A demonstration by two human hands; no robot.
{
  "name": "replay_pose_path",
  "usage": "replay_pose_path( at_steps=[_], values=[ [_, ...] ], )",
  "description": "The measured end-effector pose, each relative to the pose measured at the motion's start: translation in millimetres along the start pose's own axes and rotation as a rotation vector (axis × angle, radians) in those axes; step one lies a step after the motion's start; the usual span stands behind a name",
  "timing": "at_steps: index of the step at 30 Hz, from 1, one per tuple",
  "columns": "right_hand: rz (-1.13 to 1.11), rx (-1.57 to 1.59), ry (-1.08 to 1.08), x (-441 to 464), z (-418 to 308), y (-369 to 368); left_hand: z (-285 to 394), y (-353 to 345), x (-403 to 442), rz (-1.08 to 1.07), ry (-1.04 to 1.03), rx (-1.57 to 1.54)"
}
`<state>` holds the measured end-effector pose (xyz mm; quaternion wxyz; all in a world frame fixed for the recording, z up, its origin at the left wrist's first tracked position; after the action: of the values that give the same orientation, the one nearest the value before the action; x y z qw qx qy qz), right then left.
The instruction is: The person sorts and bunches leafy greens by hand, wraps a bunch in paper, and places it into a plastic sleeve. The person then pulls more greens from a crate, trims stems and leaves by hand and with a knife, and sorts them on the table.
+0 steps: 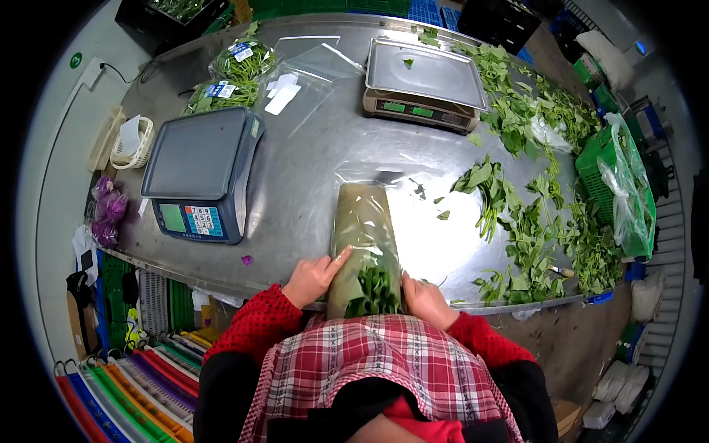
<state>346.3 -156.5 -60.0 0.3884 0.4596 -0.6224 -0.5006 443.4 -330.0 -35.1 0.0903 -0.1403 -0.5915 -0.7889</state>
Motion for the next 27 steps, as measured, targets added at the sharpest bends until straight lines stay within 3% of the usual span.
replay_pose_path(
  at_steps=[2, 4, 6, 7, 8, 10, 11, 13, 14, 15, 17, 21, 22, 24, 25, 27],
  values=[
    [-0.084, 0.231, -0.099, 32, 24, 2, -8, -13, 13, -0.049, 0.014, -0.006],
    [-0.084, 0.240, -0.178, 38, 30, 15, 3, -20, 12, -0.091, 0.026, -0.005],
    [-0.027, 0.080, -0.271, -17, 11, -11, 41, -26, -17, -0.204, 0.047, -0.085],
    [0.308, 0.061, -0.088, -38, -4, -6, 54, -22, -30, -0.128, 0.017, -0.073],
    [0.027, 0.243, -0.223, -48, 6, -25, 59, -19, -38, -0.056, -0.009, -0.064],
    [-0.342, 0.265, -0.327, -30, -2, -23, 59, -11, -21, -0.057, 0.002, -0.115],
    [-0.081, 0.267, -0.222, -15, -13, 14, 57, 1, -9, -0.044, 0.020, -0.197],
    [-0.060, 0.305, -0.265, -31, -18, 32, 69, 41, 2, -0.034, 0.002, -0.253],
    [-0.049, 0.354, -0.308, -44, -17, 34, 83, 43, -12, -0.047, -0.070, -0.078],
    [0.040, 0.409, -0.250, -52, -14, 17, 78, 27, -25, -0.027, -0.080, -0.031],
    [0.227, 0.333, -0.178, -22, -22, 63, 58, 24, -16, 0.025, -0.007, -0.046],
    [0.621, 0.382, -0.007, 43, -34, 244, 15, 183, 72, 0.415, 0.366, -0.651],
    [0.717, 0.382, 0.047, 45, -36, 274, 16, 204, 79, 0.507, 0.262, -0.662],
    [0.780, 0.264, 0.042, 61, -6, 264, 16, 195, 92, 0.389, 0.271, -0.599],
    [0.657, 0.384, -0.039, 76, 14, 257, 15, 196, 96, 0.385, 0.254, -0.595],
    [0.637, 0.504, -0.108, 65, 16, 296, -4, 196, 111, 0.396, 0.310, -0.957]
  ],
)
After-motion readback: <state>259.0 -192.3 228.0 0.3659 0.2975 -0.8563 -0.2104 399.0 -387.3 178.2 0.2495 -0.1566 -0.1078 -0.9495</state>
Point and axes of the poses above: each hand's wrist, its own x-axis towards the middle knuckle, its own y-axis out of the back of the hand, z = x × y, the point moved 9 cm from there along x, towards the middle knuckle, and after that the axes turned 3 degrees about -x, right-handed, at the moved point
